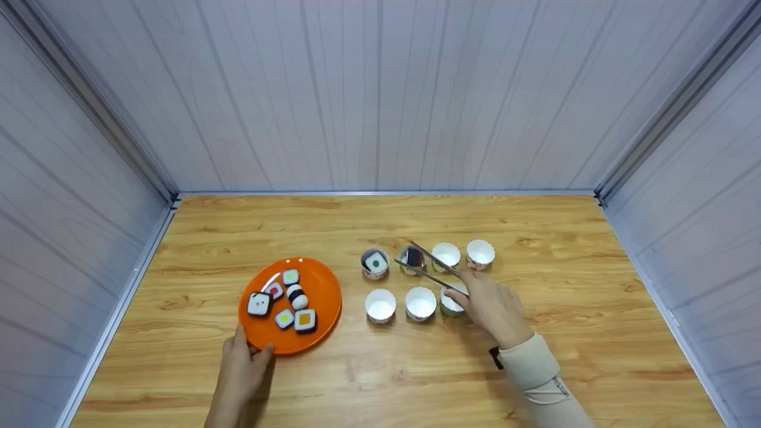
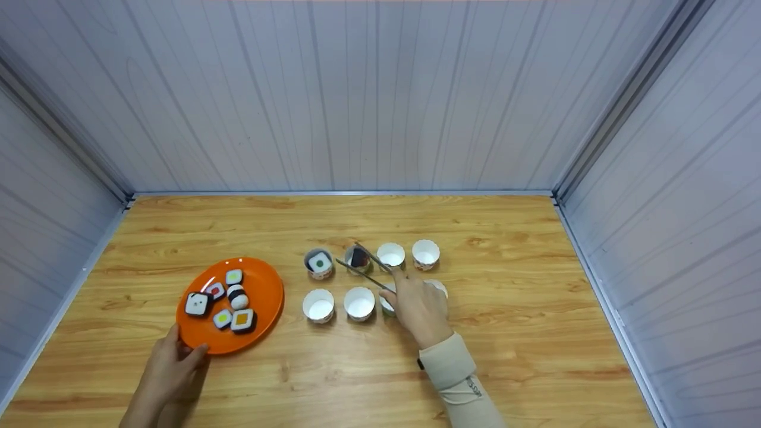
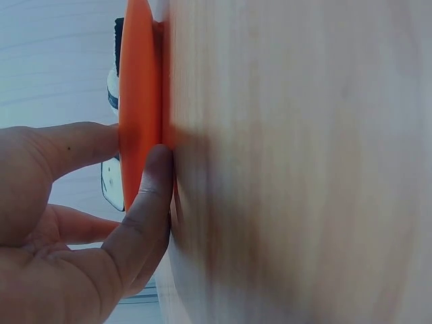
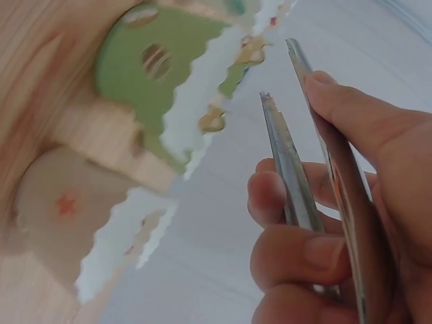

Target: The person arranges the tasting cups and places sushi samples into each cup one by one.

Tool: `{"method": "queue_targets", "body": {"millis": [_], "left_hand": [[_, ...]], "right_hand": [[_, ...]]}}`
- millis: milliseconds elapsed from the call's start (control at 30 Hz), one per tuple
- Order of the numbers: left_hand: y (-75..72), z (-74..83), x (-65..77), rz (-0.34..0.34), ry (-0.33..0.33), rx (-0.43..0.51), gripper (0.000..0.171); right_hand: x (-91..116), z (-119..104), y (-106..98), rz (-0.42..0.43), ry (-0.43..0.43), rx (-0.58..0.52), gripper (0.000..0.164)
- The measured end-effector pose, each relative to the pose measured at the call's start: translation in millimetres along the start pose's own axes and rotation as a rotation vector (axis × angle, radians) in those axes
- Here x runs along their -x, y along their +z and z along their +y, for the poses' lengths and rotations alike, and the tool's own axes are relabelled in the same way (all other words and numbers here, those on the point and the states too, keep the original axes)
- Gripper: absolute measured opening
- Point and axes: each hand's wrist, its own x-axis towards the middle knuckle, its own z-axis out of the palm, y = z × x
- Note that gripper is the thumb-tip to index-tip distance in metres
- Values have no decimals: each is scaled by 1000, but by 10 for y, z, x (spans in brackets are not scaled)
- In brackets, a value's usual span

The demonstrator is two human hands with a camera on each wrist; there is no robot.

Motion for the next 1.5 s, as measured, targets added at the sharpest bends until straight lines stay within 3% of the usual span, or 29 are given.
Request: {"method": "queue_targets", "body": {"millis": [367, 633, 833, 1000, 1500], "left_hand": [[19, 11, -12, 4, -46, 26, 80], [14, 0, -9, 7, -6, 22, 77], [5, -17, 2, 18, 26, 17, 77], [-5, -42, 15, 17, 63, 1, 81], [10, -39, 6, 2, 22, 7, 81]], "right_hand": [[44, -464, 49, -76, -93, -58, 54], [104, -781, 178, -59, -240, -52, 55], [147, -1013, 242, -65, -299, -39, 54], [175, -1193, 320, -71, -325, -3, 45], [181, -1369, 556, -122, -336, 45, 45]]}}
